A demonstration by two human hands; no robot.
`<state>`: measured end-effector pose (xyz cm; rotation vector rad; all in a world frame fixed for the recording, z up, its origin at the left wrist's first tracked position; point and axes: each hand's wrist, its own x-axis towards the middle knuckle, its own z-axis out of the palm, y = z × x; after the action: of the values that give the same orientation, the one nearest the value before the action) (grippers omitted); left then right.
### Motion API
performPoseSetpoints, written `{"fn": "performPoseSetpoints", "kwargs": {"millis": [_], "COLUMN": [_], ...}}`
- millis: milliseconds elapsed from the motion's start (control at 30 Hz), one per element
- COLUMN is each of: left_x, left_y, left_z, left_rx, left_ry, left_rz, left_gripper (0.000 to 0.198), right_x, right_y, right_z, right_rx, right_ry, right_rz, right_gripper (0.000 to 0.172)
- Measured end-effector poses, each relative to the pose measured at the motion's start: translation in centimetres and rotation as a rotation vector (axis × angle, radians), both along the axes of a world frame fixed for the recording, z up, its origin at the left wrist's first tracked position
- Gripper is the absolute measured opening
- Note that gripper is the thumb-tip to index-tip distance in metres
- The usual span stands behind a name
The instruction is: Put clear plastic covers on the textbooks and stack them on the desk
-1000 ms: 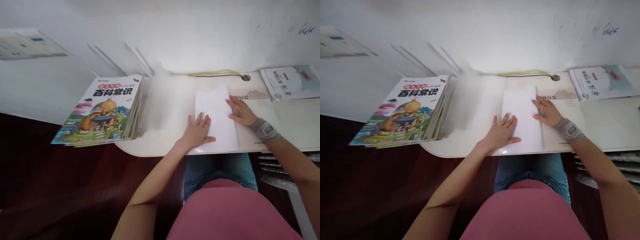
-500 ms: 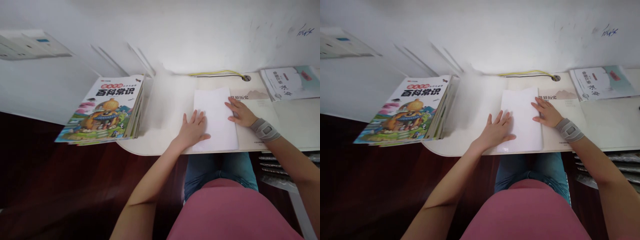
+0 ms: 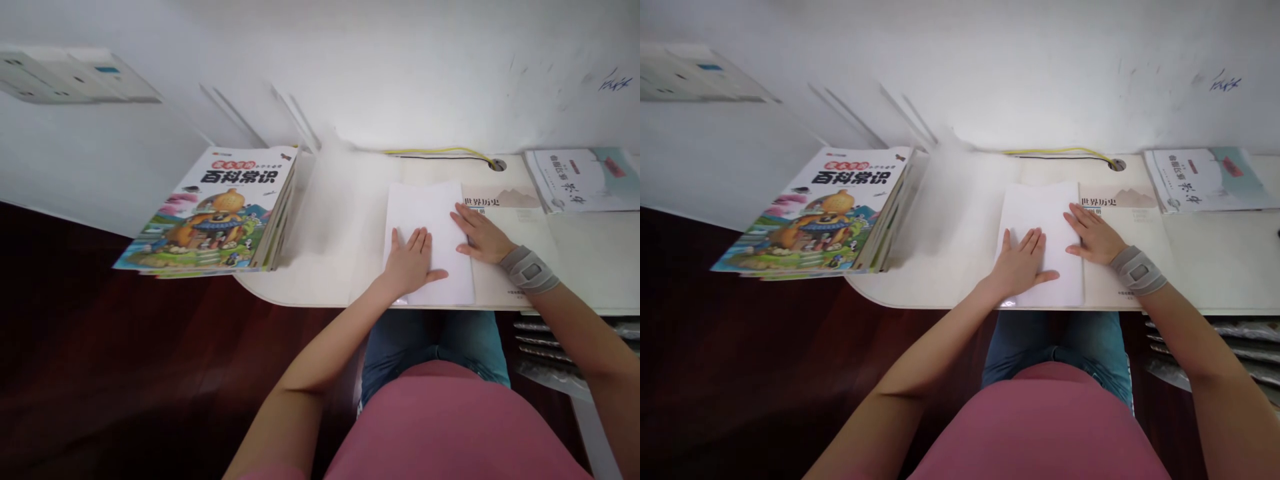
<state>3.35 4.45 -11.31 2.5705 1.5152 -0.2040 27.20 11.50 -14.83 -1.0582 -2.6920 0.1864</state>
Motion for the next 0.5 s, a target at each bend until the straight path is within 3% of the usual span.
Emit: {"fn": "performPoseSetpoints", "kwargs": {"millis": [133,500], "left_x": [-0.3,-1.1], "left_y": [0.0,-0.9], "left_z": [0.4,1.0], "left_rx": [-0.023,-0.032], "left_ry": [0.014,0.050], "left_rz": [0.016,0.014], "left_gripper": [0.087,0.082], "right_x": [0.0,-0.2], "right_y": [0.0,0.0], "right_z": [-0.1,-0.3], "right_rx": [0.006,0.031], "right_ry": [0.067,0.033], "right_rz": [-0.039,0.017], "right_gripper": [0.081,0.084]}}
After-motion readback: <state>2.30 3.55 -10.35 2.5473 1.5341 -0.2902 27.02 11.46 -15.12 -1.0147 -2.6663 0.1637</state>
